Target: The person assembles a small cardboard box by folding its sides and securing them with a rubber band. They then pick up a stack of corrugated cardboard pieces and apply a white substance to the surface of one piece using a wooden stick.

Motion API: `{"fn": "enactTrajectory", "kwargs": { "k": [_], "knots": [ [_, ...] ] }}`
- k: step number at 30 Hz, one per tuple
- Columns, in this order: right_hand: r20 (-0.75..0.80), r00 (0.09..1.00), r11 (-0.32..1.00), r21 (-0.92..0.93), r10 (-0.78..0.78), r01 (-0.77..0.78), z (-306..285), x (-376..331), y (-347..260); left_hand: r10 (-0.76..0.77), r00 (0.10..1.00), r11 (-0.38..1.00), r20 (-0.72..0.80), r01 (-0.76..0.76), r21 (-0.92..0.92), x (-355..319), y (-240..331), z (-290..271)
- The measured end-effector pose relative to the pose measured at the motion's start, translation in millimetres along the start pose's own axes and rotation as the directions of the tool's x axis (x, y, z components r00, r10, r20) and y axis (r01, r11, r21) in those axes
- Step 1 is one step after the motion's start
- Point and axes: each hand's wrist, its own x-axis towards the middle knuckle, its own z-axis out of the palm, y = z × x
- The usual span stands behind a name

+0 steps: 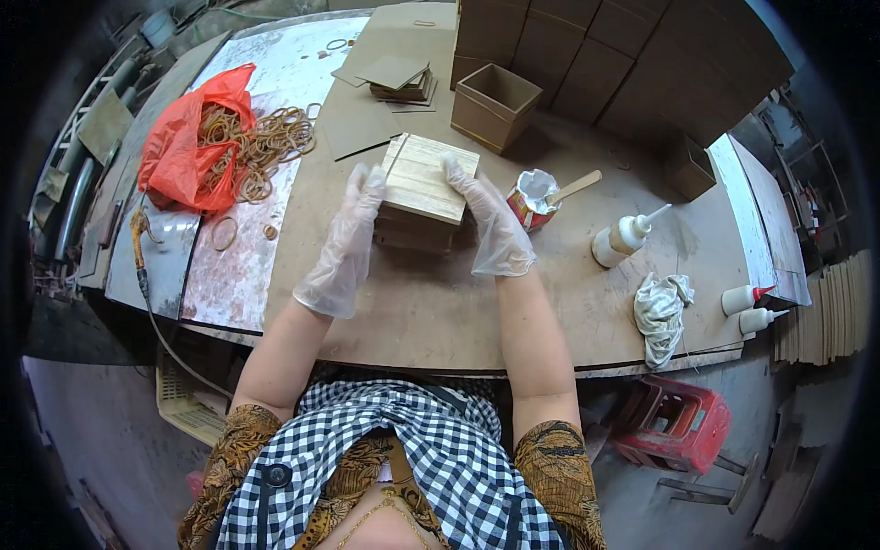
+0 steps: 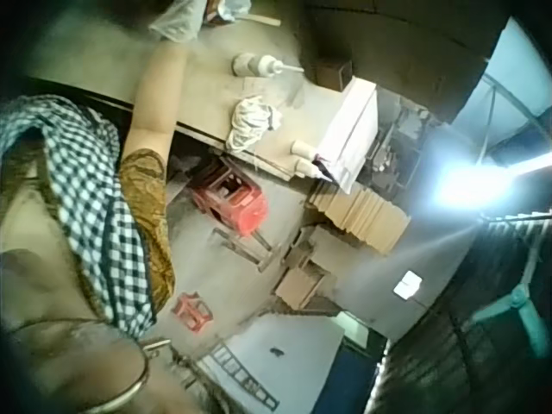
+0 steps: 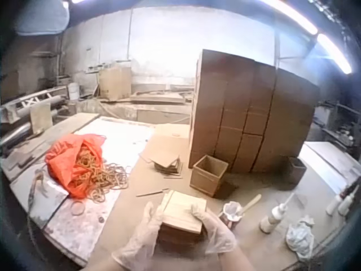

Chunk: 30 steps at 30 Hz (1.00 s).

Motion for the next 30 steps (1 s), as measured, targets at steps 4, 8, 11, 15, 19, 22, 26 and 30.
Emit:
{"fn": "enactTrajectory", "kwargs": {
  "k": [4, 8, 11, 15, 19, 22, 26, 30],
  "knots": [
    [-0.011, 0.994, 0.993, 0.049, 0.108, -0.108, 2.5, 6.7, -3.8, 0.096, 0.994, 0.992, 0.044, -0.093, -0.081, -8.3, -28.3, -5.9],
    [0.062, 0.984, 0.982, 0.080, 0.169, -0.174, -5.2, 16.0, -6.3, 0.132, 0.984, 0.962, 0.119, -0.098, -0.253, -8.1, -27.5, -1.7],
    [0.072, 0.976, 0.964, 0.157, 0.204, -0.213, 3.1, 13.7, 0.0, 0.138, 0.978, 0.937, 0.154, -0.079, -0.339, -6.1, -23.7, 0.3],
    [0.038, 0.997, 0.995, 0.075, 0.068, -0.070, 5.4, 7.5, 7.6, 0.179, 0.983, 0.939, 0.042, -0.158, -0.305, 2.4, -30.1, 4.5],
    [-0.129, 0.988, 0.996, 0.015, -0.087, 0.090, 36.9, -40.9, 37.9, 0.122, 0.989, 0.961, 0.084, -0.097, -0.261, 43.9, -31.2, -20.3],
    [-0.092, 0.981, 0.968, -0.201, -0.172, 0.150, 55.1, -71.0, 60.5, 0.007, 0.944, 0.970, 0.330, 0.073, -0.230, 67.1, -22.4, -49.3],
    [-0.097, 0.945, 0.945, -0.134, -0.311, 0.298, 54.6, -75.2, 75.1, -0.036, 0.922, 0.982, 0.385, 0.105, -0.158, 76.0, -17.6, -52.2],
    [-0.215, 0.924, 0.932, -0.251, -0.317, 0.262, 23.3, -53.8, 67.8, 0.019, 0.929, 0.980, 0.369, 0.055, -0.190, 75.2, -19.1, -57.6]
  ]
}}
